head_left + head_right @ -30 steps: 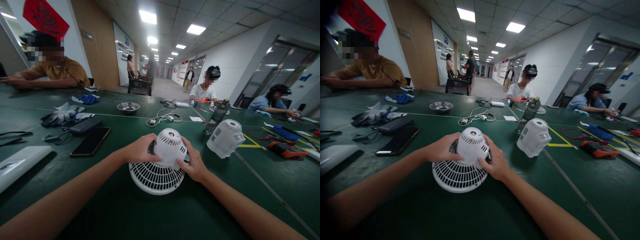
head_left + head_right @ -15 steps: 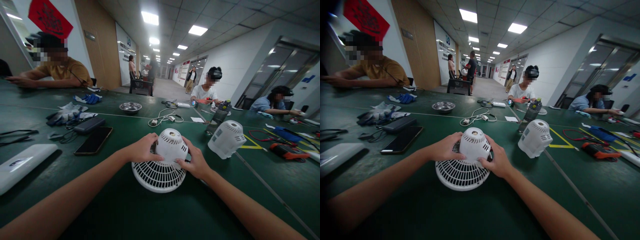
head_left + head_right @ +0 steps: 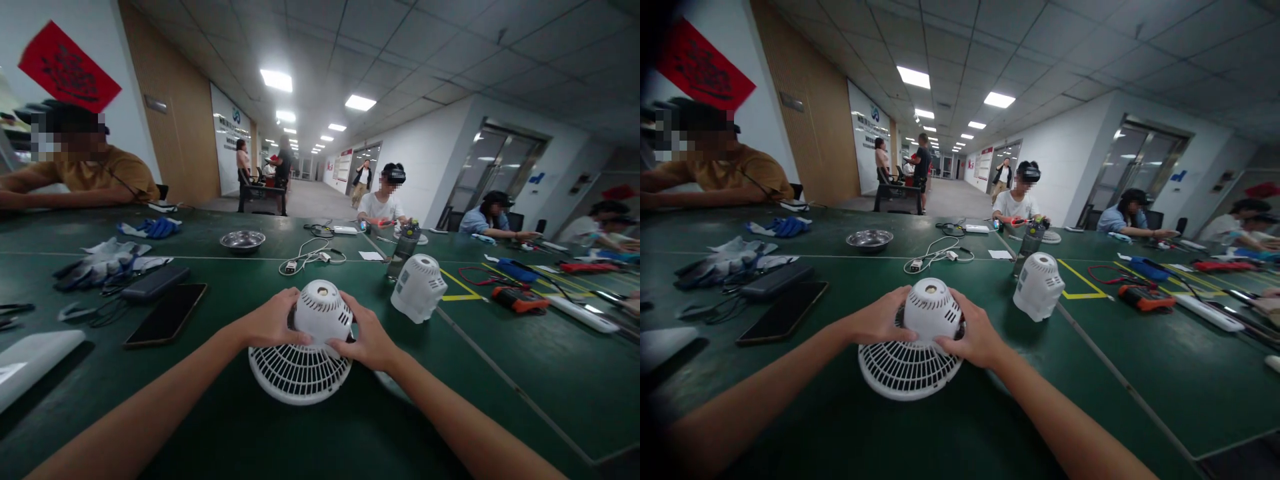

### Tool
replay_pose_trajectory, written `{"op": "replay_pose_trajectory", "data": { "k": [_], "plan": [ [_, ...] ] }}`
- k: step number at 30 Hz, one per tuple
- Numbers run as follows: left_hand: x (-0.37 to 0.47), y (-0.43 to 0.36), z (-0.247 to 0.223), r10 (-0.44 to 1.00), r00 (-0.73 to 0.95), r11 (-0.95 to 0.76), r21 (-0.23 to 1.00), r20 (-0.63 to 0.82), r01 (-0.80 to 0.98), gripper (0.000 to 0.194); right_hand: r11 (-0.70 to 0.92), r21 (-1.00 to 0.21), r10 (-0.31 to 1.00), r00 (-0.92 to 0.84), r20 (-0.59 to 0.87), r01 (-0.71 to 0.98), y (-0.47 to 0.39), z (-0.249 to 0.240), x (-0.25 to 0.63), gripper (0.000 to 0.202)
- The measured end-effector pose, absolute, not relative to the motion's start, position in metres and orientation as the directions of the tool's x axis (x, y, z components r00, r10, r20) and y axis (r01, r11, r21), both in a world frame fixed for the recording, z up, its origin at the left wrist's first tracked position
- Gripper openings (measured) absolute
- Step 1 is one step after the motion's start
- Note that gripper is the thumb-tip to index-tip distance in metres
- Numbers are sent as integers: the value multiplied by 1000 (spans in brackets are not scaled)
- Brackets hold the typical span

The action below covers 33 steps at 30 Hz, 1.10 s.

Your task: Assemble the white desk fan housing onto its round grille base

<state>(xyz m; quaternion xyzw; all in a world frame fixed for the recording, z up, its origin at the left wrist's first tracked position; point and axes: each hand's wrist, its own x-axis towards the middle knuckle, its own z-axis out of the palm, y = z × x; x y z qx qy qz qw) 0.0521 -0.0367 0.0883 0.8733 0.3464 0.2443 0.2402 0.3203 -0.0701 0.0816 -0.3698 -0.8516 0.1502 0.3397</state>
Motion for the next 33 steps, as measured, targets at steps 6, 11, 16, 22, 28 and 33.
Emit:
{"op": "replay_pose_trajectory", "data": {
  "k": [6,11,16,22,28,33],
  "plan": [
    [55,-38,85,736,626,-632,591,257,501,77,673,-489,736,-433,521,555,-72,71,314,89],
    [52,-32,81,725,635,-646,583,267,493,80,666,-461,740,-440,508,587,-68,68,316,93],
    [56,-37,82,721,599,-667,584,349,463,75,659,-399,746,-490,451,638,-75,75,320,115],
    [67,-48,79,657,668,-696,623,350,357,133,699,-551,696,-610,378,456,-85,81,329,92],
    [76,-55,77,666,637,-716,572,388,400,123,679,-606,698,-619,360,414,-82,82,332,91],
    [80,-57,76,681,602,-709,579,417,402,109,670,-593,706,-631,322,447,-84,91,330,88]
  ]
}}
